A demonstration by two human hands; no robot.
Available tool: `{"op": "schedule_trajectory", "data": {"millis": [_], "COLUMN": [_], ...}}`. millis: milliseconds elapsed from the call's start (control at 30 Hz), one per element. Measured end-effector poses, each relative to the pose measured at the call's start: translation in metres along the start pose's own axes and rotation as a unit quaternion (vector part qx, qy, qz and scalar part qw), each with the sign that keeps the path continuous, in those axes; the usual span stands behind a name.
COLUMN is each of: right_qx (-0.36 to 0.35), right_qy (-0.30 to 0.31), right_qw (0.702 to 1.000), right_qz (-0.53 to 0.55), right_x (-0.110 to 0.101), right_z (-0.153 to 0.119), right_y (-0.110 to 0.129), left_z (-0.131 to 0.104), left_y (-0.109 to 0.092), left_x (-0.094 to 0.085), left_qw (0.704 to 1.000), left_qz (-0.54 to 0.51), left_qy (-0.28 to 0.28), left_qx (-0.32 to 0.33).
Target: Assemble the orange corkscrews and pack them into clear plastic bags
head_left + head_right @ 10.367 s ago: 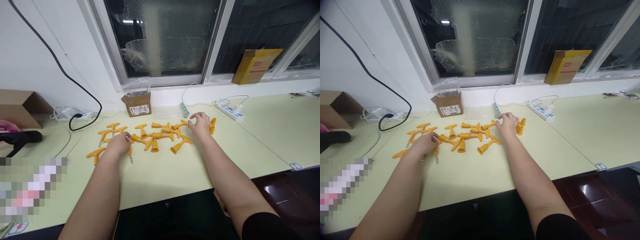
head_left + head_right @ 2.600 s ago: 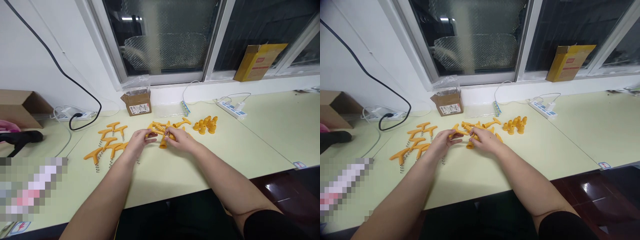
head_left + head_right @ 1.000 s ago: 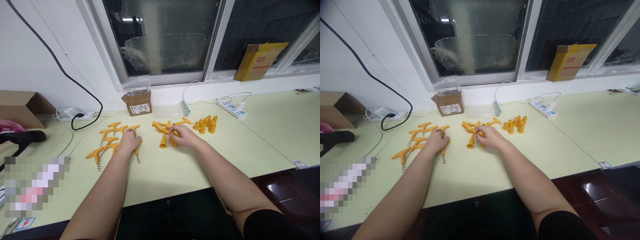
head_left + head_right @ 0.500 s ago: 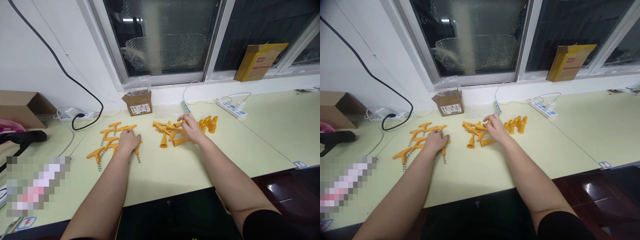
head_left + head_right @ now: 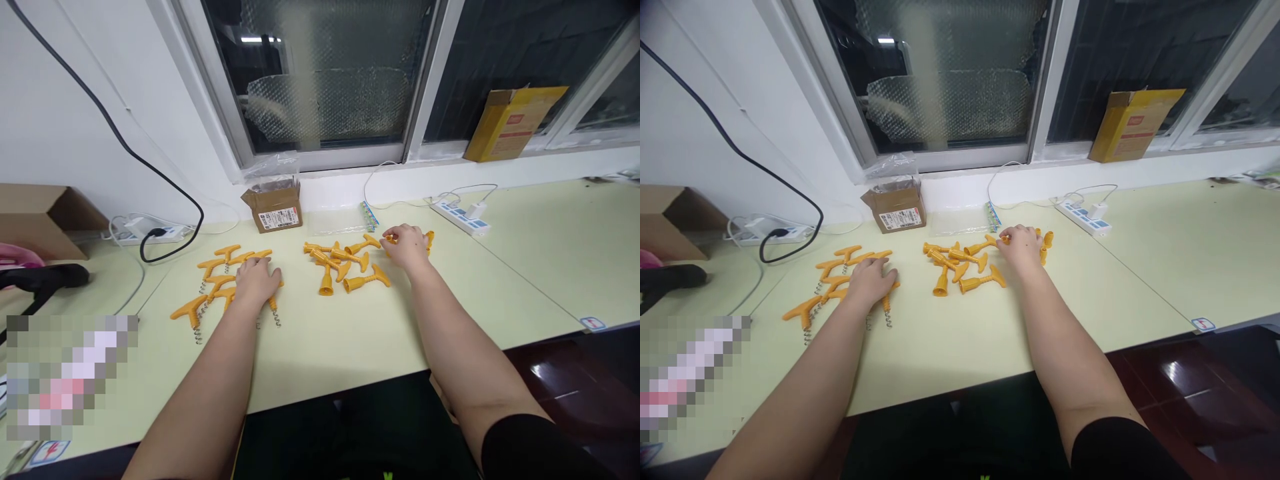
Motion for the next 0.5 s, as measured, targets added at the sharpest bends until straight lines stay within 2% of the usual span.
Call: {"op": "schedule_trajectory", "data": {"millis": [133,233,367,500], "right_qx": [-0.026,-0.044,0.004,0.052], "right_qy": [0.0,0.033,0.077,0.058], "right_qw": [0.999,0.998,0.997,0.997], "right_qz": [0.03,0.039,-0.001,-0.03], "right_x": [-0.002,0.006,0.02,0.019], "right_z": [-0.001,-0.001,0.001,0.006], "right_y": [0.008,0.012,-0.005,-0.028], "left_z": [-0.003,-0.004,-0.004,-0.004], "left_y": [-0.006,-0.008,-0.008,-0.009], "left_x": [-0.004,-0.006,-0.006,-0.005], "left_qw": [1.0,0.999,0.998,0.997], "left_qz": [-0.026,-0.033,-0.05,-0.062], "left_qy": [-0.007,-0.011,-0.016,-0.015], "left_qx": [0.013,0.019,0.024,0.033]}}
Point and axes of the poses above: each hand's wrist, its own z-axis towards the middle knuckle, its own x-axis out of the palm, y = z × x, the point moved 10 cm from there along z, towards the middle knuckle, and after that the axes turned 12 degrees about z, right-handed, at the moved point
